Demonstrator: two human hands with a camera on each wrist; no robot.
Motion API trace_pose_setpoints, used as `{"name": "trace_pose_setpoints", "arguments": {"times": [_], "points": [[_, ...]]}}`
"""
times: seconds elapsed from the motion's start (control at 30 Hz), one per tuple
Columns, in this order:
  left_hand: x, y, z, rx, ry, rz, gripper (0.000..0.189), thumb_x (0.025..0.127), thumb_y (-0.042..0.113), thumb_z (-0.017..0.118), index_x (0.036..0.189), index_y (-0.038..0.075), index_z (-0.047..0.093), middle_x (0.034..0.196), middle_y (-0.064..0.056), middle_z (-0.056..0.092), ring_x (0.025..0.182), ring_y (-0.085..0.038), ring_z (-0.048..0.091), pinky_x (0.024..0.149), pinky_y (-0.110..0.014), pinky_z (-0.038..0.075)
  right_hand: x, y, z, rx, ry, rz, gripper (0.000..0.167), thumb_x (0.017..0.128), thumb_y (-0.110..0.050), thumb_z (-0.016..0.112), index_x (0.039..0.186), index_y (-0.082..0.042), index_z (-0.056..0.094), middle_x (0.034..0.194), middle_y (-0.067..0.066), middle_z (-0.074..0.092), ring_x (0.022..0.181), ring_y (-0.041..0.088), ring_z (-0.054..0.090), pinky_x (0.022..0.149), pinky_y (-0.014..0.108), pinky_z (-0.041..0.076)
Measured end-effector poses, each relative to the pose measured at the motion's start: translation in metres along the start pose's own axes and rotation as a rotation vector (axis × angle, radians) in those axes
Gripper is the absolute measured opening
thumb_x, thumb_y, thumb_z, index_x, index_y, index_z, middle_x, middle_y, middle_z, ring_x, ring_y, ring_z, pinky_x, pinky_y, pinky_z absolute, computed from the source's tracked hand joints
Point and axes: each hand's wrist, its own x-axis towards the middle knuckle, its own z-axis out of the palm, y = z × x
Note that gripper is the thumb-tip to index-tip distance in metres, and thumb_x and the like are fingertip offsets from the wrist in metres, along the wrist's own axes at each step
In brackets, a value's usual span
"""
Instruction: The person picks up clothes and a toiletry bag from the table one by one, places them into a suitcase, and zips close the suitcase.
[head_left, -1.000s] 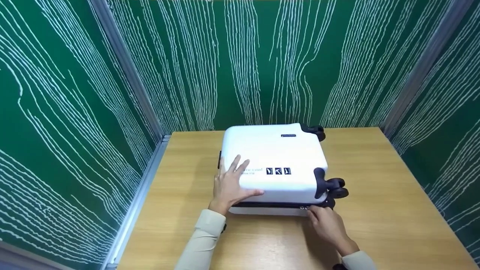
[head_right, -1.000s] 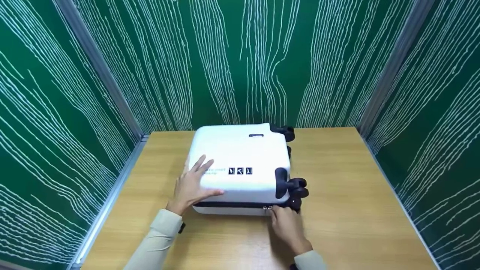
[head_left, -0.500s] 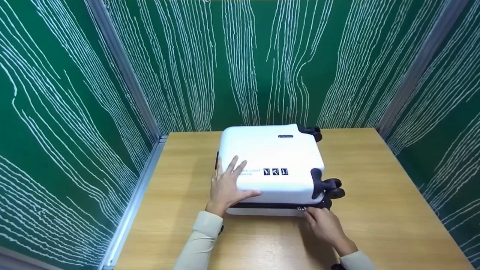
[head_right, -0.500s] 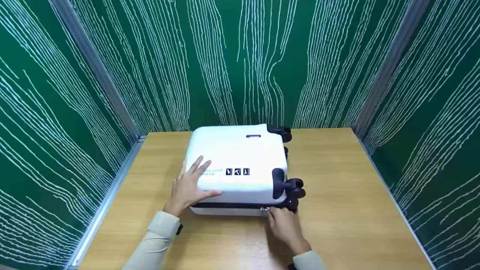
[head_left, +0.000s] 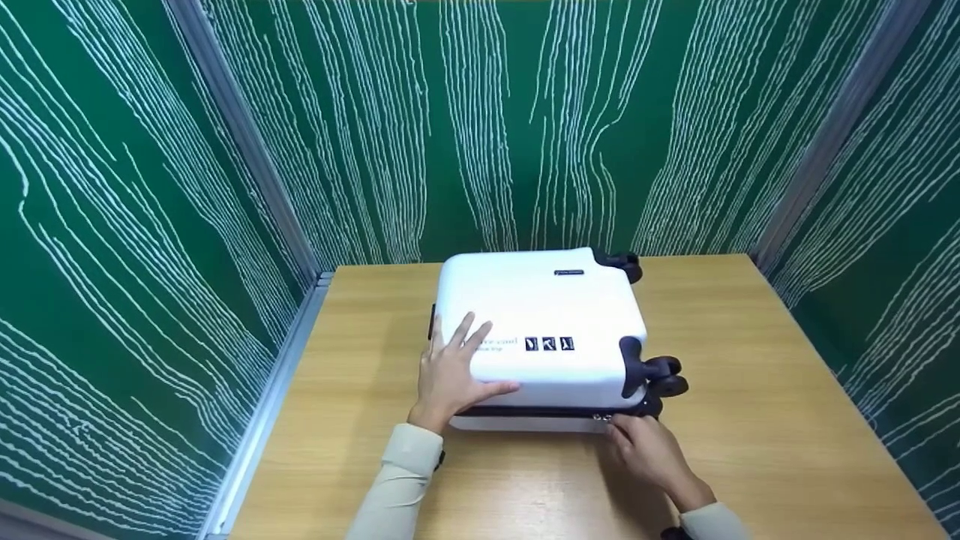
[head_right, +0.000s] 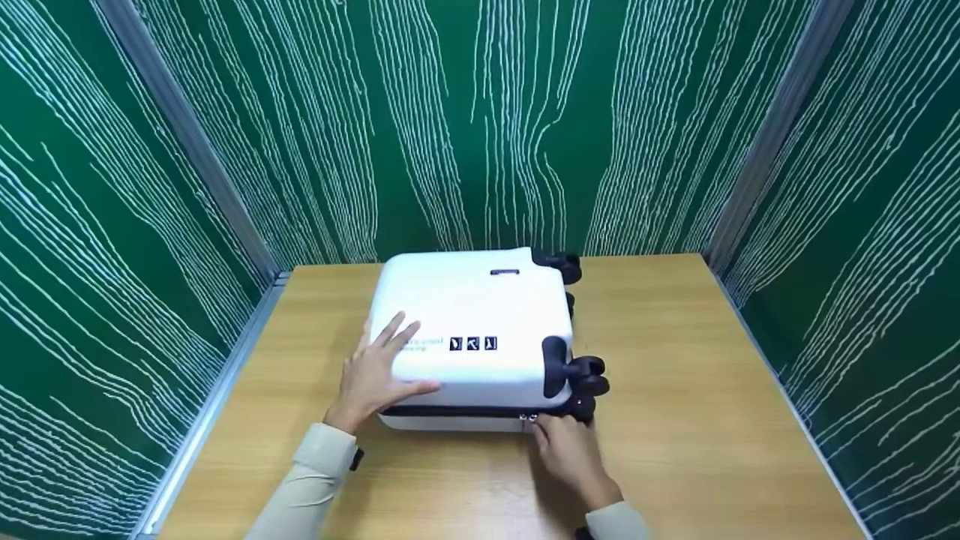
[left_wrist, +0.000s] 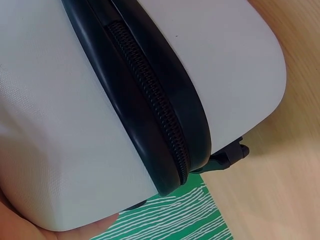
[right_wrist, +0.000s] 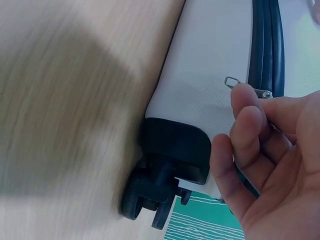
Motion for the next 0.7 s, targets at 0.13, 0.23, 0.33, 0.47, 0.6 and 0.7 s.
{"name": "trace_pose_setpoints", "arguments": {"times": [0.13, 0.23, 0.33, 0.47, 0.6, 0.7], "points": [[0.0008, -0.0006, -0.0006, -0.024, -0.011, -0.004, 0.113, 0.061, 0.103, 0.048, 0.157, 0.045, 0.035, 0.170, 0.010, 0.025, 0.157, -0.049, 0.012, 0.107, -0.073, 0.038, -0.0005, -0.0002, -0.0004, 0.006, 0.003, -0.007, 0.033, 0.098, -0.013, 0.064, 0.067, -0.019, 0.057, 0.058, -0.012, 0.046, 0.054, 0.008, 0.044, 0.056, 0.027, 0.036], [0.0015, -0.0024, -0.0012, -0.034, -0.006, 0.001, 0.113, 0.060, 0.103, 0.049, 0.156, 0.045, 0.037, 0.170, 0.010, 0.026, 0.157, -0.048, 0.012, 0.107, -0.073, 0.039, -0.0014, -0.0018, -0.0007, 0.011, -0.010, -0.008, 0.031, 0.098, -0.014, 0.064, 0.069, -0.018, 0.059, 0.059, -0.012, 0.047, 0.055, 0.008, 0.045, 0.056, 0.028, 0.037], [0.0018, -0.0040, -0.0019, -0.042, 0.007, 0.011, 0.113, 0.060, 0.102, 0.050, 0.156, 0.044, 0.039, 0.169, 0.010, 0.029, 0.157, -0.048, 0.014, 0.106, -0.071, 0.040, -0.0018, -0.0045, -0.0013, 0.015, -0.012, 0.004, 0.031, 0.098, -0.015, 0.065, 0.068, -0.019, 0.059, 0.059, -0.012, 0.049, 0.055, 0.008, 0.046, 0.056, 0.029, 0.037], [0.0003, -0.0029, -0.0015, -0.044, 0.011, 0.004, 0.113, 0.060, 0.102, 0.050, 0.156, 0.044, 0.039, 0.169, 0.009, 0.028, 0.157, -0.048, 0.014, 0.106, -0.071, 0.041, -0.0013, -0.0059, -0.0009, 0.021, 0.002, 0.038, 0.035, 0.098, -0.015, 0.065, 0.065, -0.022, 0.056, 0.059, -0.010, 0.050, 0.055, 0.010, 0.046, 0.055, 0.030, 0.036], [-0.0011, -0.0004, -0.0012, -0.032, 0.003, -0.012, 0.114, 0.060, 0.104, 0.048, 0.157, 0.044, 0.037, 0.170, 0.009, 0.027, 0.157, -0.048, 0.013, 0.106, -0.071, 0.040, 0.0001, -0.0043, -0.0002, 0.025, 0.014, 0.056, 0.034, 0.098, -0.016, 0.064, 0.065, -0.021, 0.058, 0.059, -0.009, 0.052, 0.056, 0.011, 0.048, 0.055, 0.032, 0.037], [0.0002, 0.0006, -0.0013, -0.022, -0.001, -0.010, 0.115, 0.060, 0.104, 0.046, 0.157, 0.044, 0.036, 0.170, 0.008, 0.027, 0.157, -0.049, 0.013, 0.106, -0.071, 0.040, 0.0008, -0.0031, -0.0004, 0.019, 0.027, 0.057, 0.032, 0.098, -0.016, 0.065, 0.067, -0.021, 0.060, 0.060, -0.009, 0.052, 0.057, 0.012, 0.048, 0.055, 0.033, 0.037]]}}
